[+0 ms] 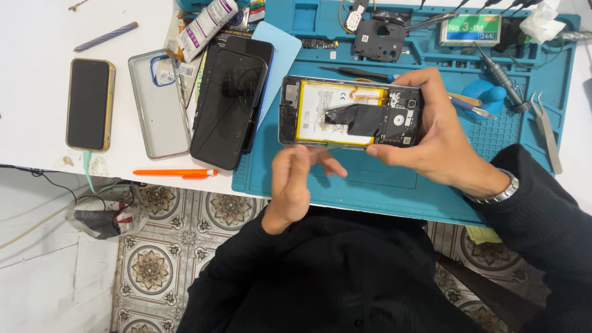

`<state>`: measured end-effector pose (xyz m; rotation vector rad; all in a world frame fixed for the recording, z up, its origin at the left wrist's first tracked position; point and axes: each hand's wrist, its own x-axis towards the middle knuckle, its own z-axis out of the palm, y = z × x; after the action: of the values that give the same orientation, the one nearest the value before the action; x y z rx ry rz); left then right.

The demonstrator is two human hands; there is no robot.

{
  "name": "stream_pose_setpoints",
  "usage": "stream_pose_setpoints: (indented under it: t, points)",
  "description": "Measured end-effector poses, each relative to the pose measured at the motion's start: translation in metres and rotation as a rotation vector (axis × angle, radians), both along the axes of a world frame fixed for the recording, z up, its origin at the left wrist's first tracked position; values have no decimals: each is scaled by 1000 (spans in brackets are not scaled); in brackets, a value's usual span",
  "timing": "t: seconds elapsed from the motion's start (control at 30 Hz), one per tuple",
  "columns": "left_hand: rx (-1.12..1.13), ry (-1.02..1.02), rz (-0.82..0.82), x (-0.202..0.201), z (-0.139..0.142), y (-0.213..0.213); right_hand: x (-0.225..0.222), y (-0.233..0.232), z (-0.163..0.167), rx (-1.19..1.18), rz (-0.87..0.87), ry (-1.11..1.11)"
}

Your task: The person works on a disassembled smartphone on a repair mat. They scrub the phone's internal components with a toothbrush, press and reposition the battery and flex cables, lift and turn the phone chassis over, and use a screwdriver to drive screws into the frame.

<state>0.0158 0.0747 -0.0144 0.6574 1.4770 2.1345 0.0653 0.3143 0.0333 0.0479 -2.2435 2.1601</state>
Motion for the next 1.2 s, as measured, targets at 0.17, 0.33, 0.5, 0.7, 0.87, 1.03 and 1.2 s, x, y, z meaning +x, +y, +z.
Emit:
stream_pose_setpoints:
  t: [0.17,0.33,0.5,0.7,0.87,1.03,1.2]
  points:
    - [26,-29,142,1,-2,2,-2,2,-1,26,22,9]
    - [-20,55,175,-2,-10,-1,-4,1,-1,20,48,-32]
    - [-51,20,207,-2,-13,-2,-4,-1,-1,11,45,-51]
    - [-29,16,161,-3,-14,-2,-4,4,5,50,52,25]
    - [135,-104,54,-4,-11,-8,-2,14,12,105,91,111]
    - [112,-144,76,-6,-7,-7,-2,12,2,87,3,-1]
    - [68,-124,84,-6,-7,-7,0,14,-8,147,-50,58]
